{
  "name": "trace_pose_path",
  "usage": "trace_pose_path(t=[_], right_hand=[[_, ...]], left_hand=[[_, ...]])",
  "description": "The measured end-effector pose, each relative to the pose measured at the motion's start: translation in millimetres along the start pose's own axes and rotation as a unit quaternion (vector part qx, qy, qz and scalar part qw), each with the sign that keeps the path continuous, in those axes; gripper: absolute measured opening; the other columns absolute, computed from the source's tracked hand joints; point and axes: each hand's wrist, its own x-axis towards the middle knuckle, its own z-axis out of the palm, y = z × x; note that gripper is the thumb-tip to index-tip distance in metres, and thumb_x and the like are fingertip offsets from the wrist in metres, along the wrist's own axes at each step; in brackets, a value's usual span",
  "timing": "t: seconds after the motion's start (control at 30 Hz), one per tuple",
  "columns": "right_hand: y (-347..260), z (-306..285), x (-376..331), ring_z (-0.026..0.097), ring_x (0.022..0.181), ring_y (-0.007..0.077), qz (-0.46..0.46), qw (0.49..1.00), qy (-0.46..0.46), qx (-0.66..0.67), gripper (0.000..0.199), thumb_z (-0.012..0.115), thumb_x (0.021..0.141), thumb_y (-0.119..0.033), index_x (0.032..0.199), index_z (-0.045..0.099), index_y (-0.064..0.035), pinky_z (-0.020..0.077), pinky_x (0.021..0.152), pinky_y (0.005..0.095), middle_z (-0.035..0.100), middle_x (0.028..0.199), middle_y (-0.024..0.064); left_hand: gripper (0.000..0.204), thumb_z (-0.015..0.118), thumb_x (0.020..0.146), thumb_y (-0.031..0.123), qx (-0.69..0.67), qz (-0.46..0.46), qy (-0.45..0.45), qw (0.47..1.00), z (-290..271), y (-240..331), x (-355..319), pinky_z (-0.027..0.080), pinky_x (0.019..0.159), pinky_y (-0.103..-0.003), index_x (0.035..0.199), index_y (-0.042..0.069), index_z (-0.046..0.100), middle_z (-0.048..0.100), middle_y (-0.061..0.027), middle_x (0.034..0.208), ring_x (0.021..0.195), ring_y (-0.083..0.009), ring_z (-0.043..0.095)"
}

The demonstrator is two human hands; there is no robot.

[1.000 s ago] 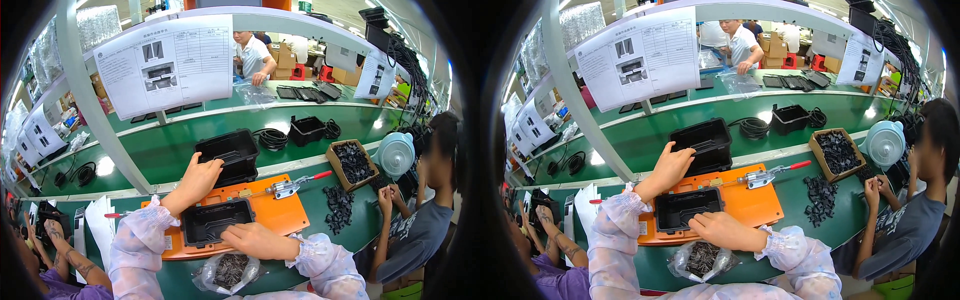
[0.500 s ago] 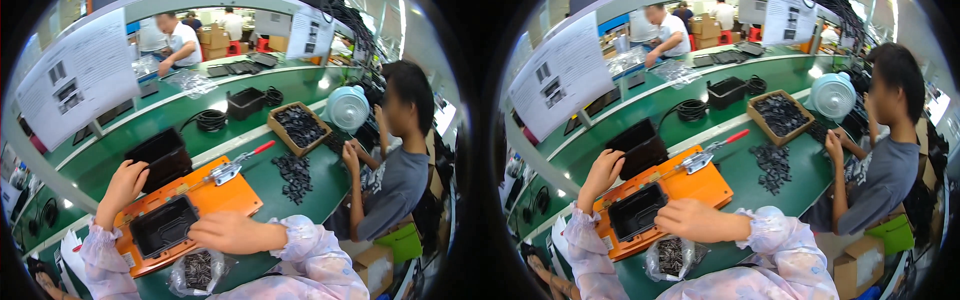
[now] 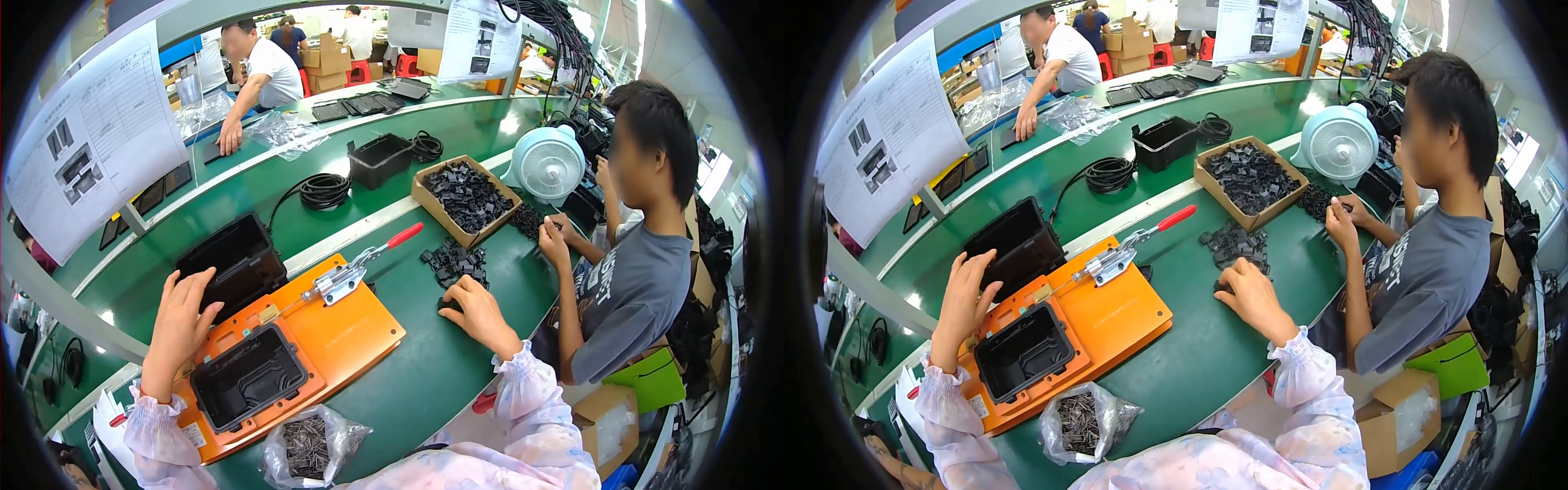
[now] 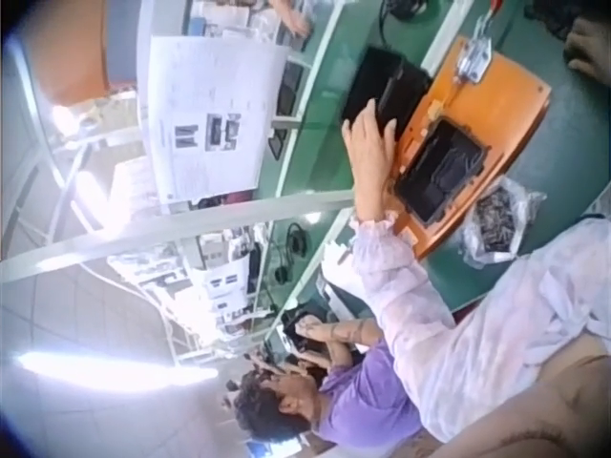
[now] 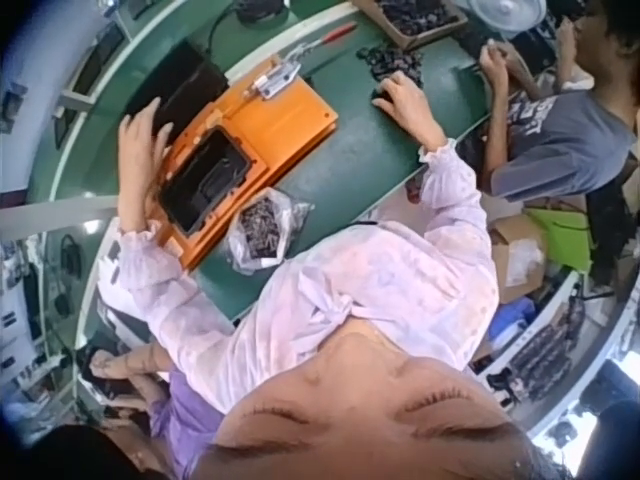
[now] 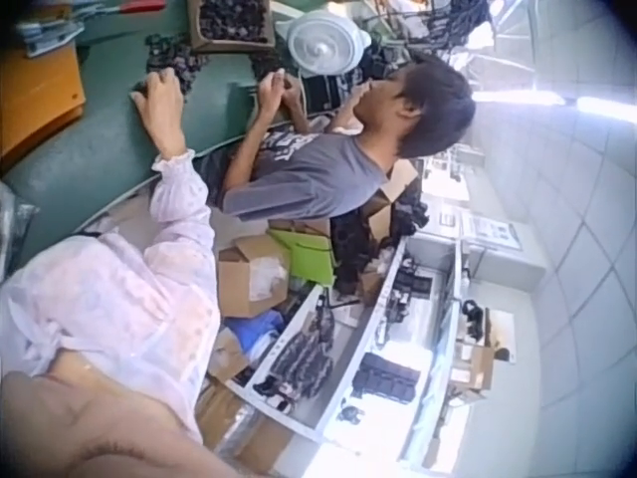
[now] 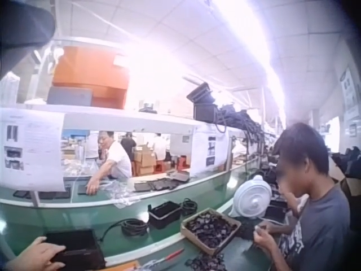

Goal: The person assembles a device by placing a black plastic housing into an orange jig, inserting small components by hand, and securing them by pulling the levers. They then fit a cover onto the housing, press it down, and remove the completed unit from the jig.

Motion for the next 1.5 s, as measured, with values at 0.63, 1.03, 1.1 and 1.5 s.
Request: trace_pose_path(t=[0.63,1.03,1.1,1.5], right_hand=[[20.6,16.5,52.6,0.067,0.086,0.0381,0.046,0.983,0.159,-0.080,0.025,0.078,0.088,-0.024,0.098,0.068,-0.0027,0.0535,0.076,0.0479,0.065,0.089,0.0177],[42.1,18.6,50.5,0.068,0.086,0.0381,0.012,0.987,0.152,-0.042,0.012,0.073,0.087,-0.007,0.098,0.069,-0.0031,0.0538,0.076,0.0455,0.070,0.091,0.0174],[42.6,16.8,53.9,0.068,0.079,0.0381,0.017,0.985,0.173,-0.001,0.018,0.073,0.089,-0.007,0.107,0.071,-0.0024,0.0538,0.072,0.0432,0.070,0.088,0.0189],[-96.2,-32.4,84.5,0.048,0.066,0.0019,0.070,0.815,-0.133,0.560,0.022,0.063,0.104,-0.020,0.114,0.072,-0.0029,0.0364,0.053,0.0168,0.058,0.081,-0.0049]], left_hand=[[0.022,0.073,0.088,0.006,0.021,-0.185,0.016,0.982,-75.9,53.6,-94.3,0.036,0.115,-0.059,0.109,0.004,0.070,0.070,-0.0127,0.108,0.109,-0.0316,0.066],[0.019,0.071,0.094,0.012,-0.015,-0.193,0.035,0.980,-64.3,50.3,-107.7,0.035,0.115,-0.055,0.112,0.007,0.072,0.073,-0.0108,0.109,0.107,-0.0291,0.068],[0.018,0.070,0.095,0.013,-0.033,-0.199,0.031,0.979,-64.0,53.6,-110.0,0.036,0.115,-0.056,0.112,0.008,0.073,0.073,-0.0092,0.107,0.108,-0.0285,0.069],[0.062,0.081,0.084,0.031,-0.065,-0.171,0.004,0.983,-44.7,90.3,-115.7,0.035,0.113,-0.054,0.134,0.001,0.061,0.057,-0.0148,0.142,0.128,-0.0343,0.054]])
